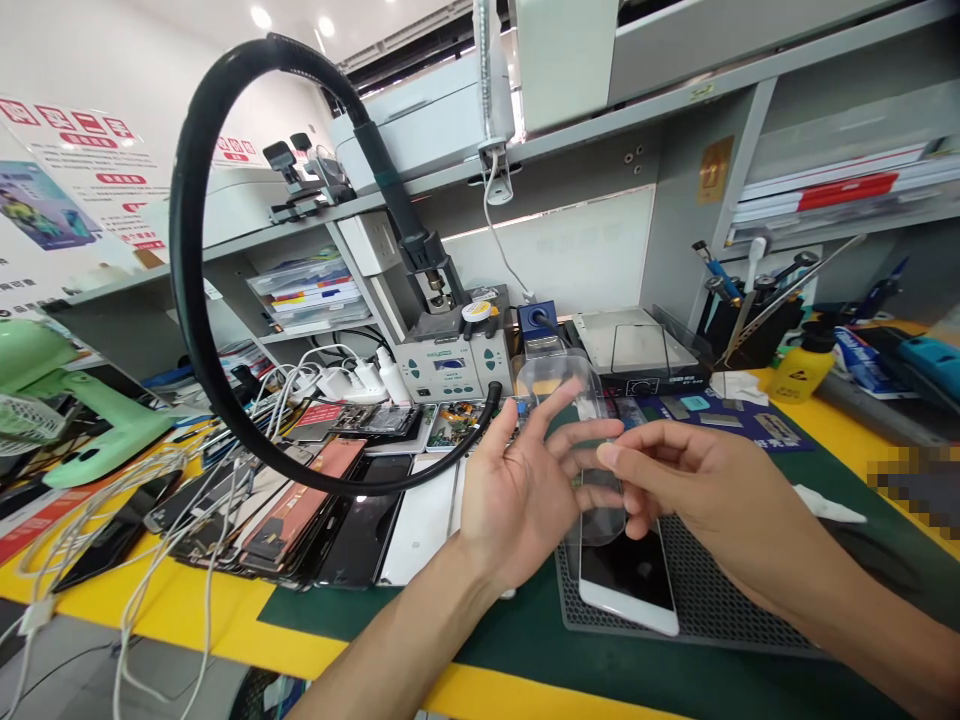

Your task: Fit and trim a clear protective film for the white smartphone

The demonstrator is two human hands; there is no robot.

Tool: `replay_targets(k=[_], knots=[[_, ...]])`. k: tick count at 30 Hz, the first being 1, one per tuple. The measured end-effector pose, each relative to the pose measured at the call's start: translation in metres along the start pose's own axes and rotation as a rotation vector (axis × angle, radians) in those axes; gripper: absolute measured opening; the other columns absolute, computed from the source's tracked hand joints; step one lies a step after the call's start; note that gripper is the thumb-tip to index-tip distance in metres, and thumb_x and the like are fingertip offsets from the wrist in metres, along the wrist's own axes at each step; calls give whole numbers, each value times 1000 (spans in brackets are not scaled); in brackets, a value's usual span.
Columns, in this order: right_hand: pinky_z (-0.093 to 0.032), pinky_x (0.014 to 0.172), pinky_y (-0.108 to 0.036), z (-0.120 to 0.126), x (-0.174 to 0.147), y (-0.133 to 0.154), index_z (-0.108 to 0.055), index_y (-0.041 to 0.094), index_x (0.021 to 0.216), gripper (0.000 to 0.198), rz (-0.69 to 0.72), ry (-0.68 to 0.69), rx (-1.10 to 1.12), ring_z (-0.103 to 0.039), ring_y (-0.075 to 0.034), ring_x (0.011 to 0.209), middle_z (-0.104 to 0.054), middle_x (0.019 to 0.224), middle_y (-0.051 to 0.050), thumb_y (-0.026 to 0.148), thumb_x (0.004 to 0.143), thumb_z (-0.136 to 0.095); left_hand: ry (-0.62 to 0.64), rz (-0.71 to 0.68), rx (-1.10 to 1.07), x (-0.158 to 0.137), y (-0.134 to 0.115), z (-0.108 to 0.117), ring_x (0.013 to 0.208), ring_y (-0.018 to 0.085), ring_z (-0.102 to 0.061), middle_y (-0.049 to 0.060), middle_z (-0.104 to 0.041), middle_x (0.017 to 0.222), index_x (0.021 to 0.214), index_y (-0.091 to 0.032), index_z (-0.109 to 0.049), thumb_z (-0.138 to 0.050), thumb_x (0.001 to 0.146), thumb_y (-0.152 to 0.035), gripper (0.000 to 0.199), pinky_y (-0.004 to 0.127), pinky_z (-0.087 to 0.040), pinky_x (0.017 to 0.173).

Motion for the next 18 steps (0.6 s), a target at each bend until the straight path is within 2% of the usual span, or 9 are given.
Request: replay_targets(k=[7,18], knots=[[-55,53,-28,0,0,3,-70,20,83,34,7,13,-14,-65,-16,50,-66,61,0,54,85,-75,-4,13,-11,1,0,1,100,29,-60,16,-66,114,136,-21,-60,-26,102,-56,59,48,-50,84],[-55,50,-27,-1,-1,8,-69,18,79,34,3,38,21,-64,-15,48,-65,60,1,51,83,-77,-4,53,-50,0,1,1,96,27,-62,14,-69,111,137,-20,-59,-29,103,-54,58,42,-48,82]])
Point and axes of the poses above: each hand's wrist, its own x-axis towards the middle knuckle, its own z-axis out of the back of the hand, y = z × x, the point moved 6 cm from there along x, towards the middle knuckle
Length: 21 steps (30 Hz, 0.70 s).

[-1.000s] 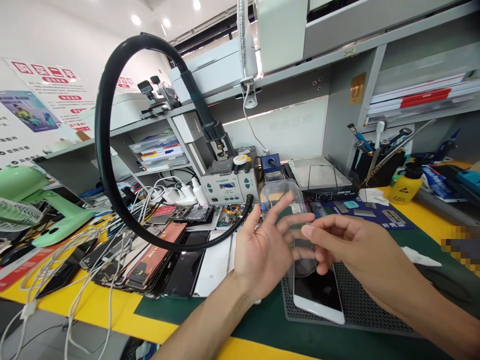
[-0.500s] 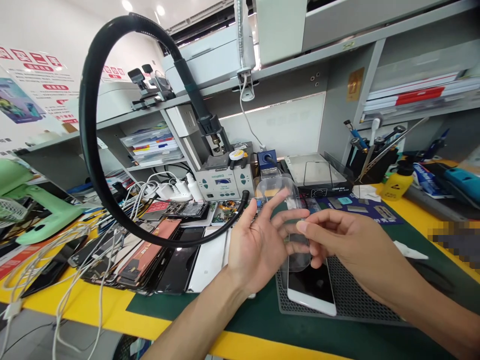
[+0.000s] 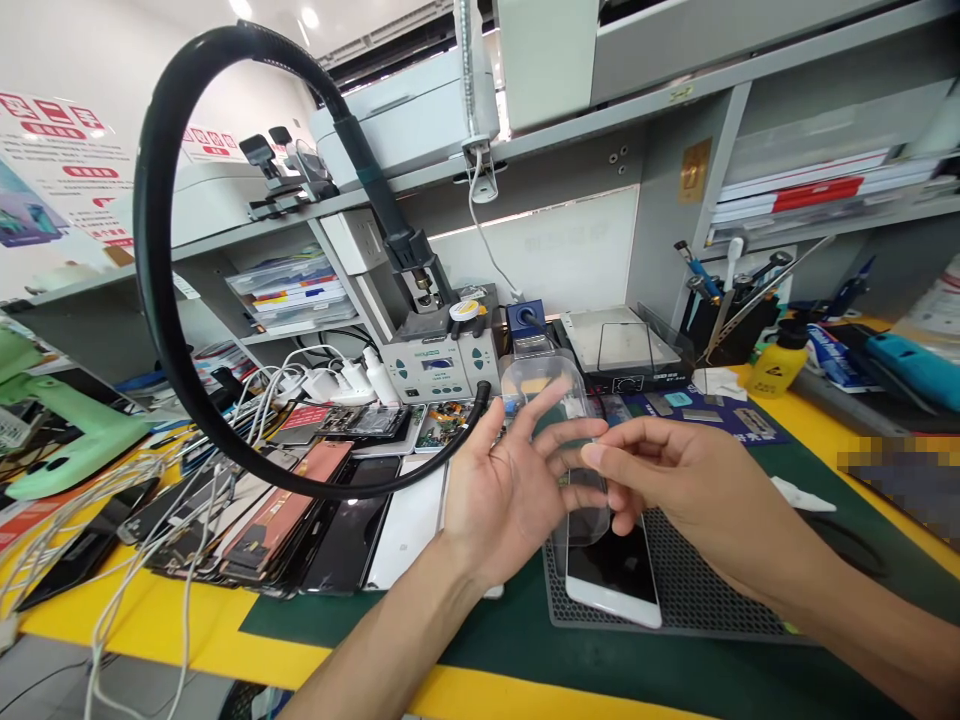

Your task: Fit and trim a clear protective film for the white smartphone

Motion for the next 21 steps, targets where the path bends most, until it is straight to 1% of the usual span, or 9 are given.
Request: replay_targets(k=[8,15,21], knots=[[-56,50,-25,-1,-1,-2,-69,18,79,30,-14,7,59,-64,-14,48,-64,61,2,47,84,-77,11,0,-22,0,0,0,93,27,-62,14,-68,110,139,-18,-58,-28,103,-54,59,41,-49,79],[-57,51,-27,0,-1,0,-69,19,80,27,-45,-13,0,-65,-15,48,-65,60,2,45,87,-74,-22,-5,-24,-1,1,-1,90,27,-63,14,-68,110,138,-18,-58,-31,103,-51,56,43,-50,79],[-57,50,-24,0,-3,1,-70,20,82,21,-49,-43,-27,-66,-14,49,-67,61,2,40,90,-70,-41,-8,-6,0,2,-1,94,28,-62,15,-68,110,137,-18,-60,-31,103,-52,55,43,-51,79]])
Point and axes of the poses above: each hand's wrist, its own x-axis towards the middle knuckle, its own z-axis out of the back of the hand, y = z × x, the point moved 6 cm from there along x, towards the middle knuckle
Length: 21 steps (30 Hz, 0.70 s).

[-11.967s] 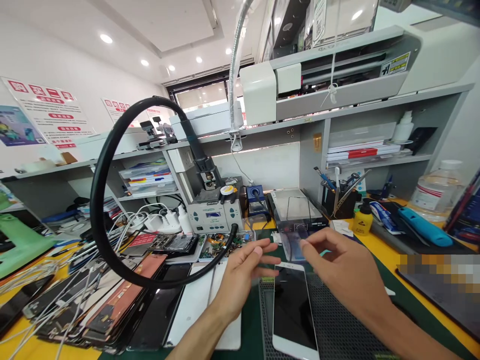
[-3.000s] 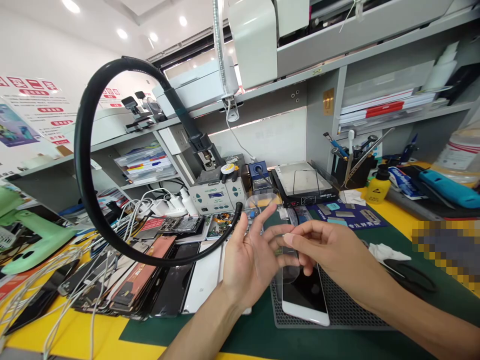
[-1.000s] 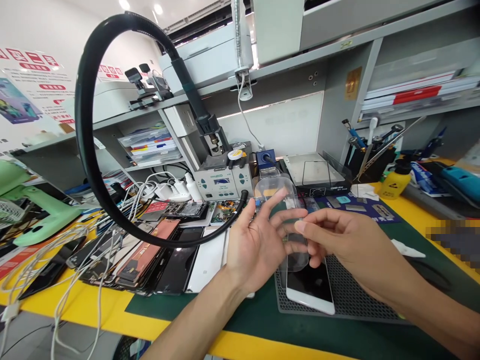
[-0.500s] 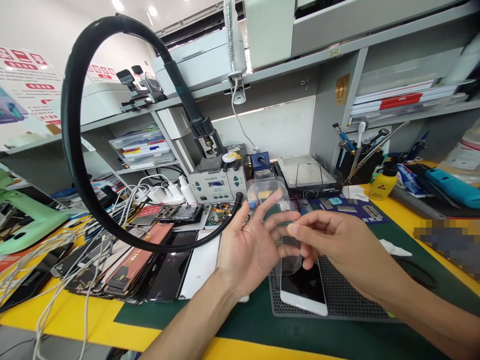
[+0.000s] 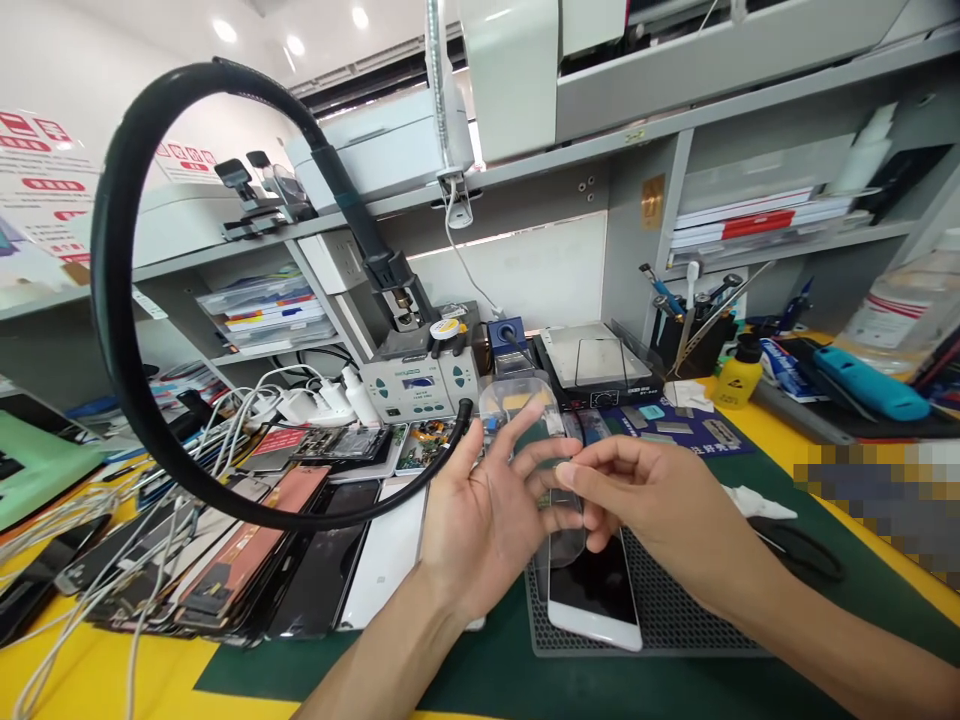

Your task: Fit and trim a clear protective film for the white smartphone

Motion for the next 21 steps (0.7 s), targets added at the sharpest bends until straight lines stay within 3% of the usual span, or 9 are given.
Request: replay_targets(k=[21], knots=[[-55,52,-24,-2,1,-4,-68,20,80,28,26,19,30,-63,-13,49,-65,59,3,46,88,-71,36,-36,9,-2,0,-3,96,27,-58,16,-64,113,141,-16,-56,-28,103,-55,61,41,-49,81]])
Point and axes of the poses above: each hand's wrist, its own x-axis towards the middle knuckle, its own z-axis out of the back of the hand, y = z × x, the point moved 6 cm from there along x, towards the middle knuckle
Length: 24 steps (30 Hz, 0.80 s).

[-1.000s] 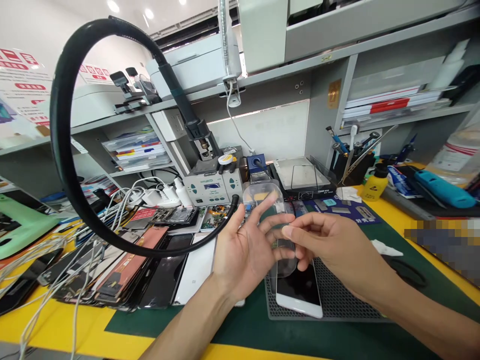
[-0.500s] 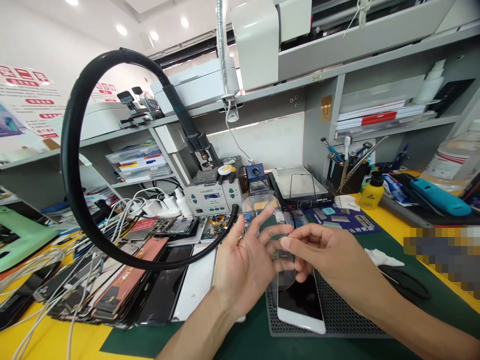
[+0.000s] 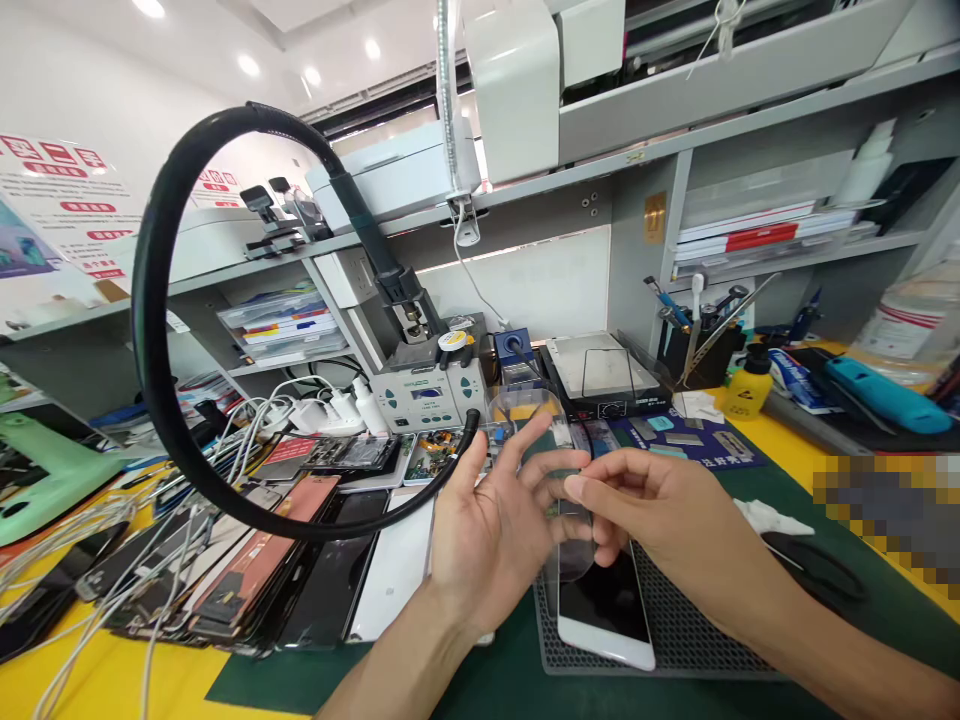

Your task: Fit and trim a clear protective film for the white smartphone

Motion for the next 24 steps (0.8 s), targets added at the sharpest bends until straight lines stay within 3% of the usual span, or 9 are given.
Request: replay_targets(k=[6,19,24], knots=[[-55,52,-25,0,1,-2,-67,20,81,27,1,-6,20,-63,-14,49,-65,58,2,46,87,-71,11,-18,48,-1,0,0,102,30,-57,17,-63,115,144,-15,-52,-26,103,-56,63,47,-48,85],[-53,52,-27,1,2,-1,-68,18,80,34,21,-2,-4,-64,-16,49,-66,58,1,51,85,-74,38,-4,3,1,-1,-1,94,25,-59,15,-66,111,144,-16,-52,-26,103,-55,62,40,-48,81],[-54,52,-27,2,2,-2,-68,19,80,33,19,-11,-1,-64,-16,49,-66,59,0,50,84,-76,44,-1,18,1,-1,0,99,28,-61,17,-67,116,145,-17,-49,-23,103,-55,63,43,-48,85]])
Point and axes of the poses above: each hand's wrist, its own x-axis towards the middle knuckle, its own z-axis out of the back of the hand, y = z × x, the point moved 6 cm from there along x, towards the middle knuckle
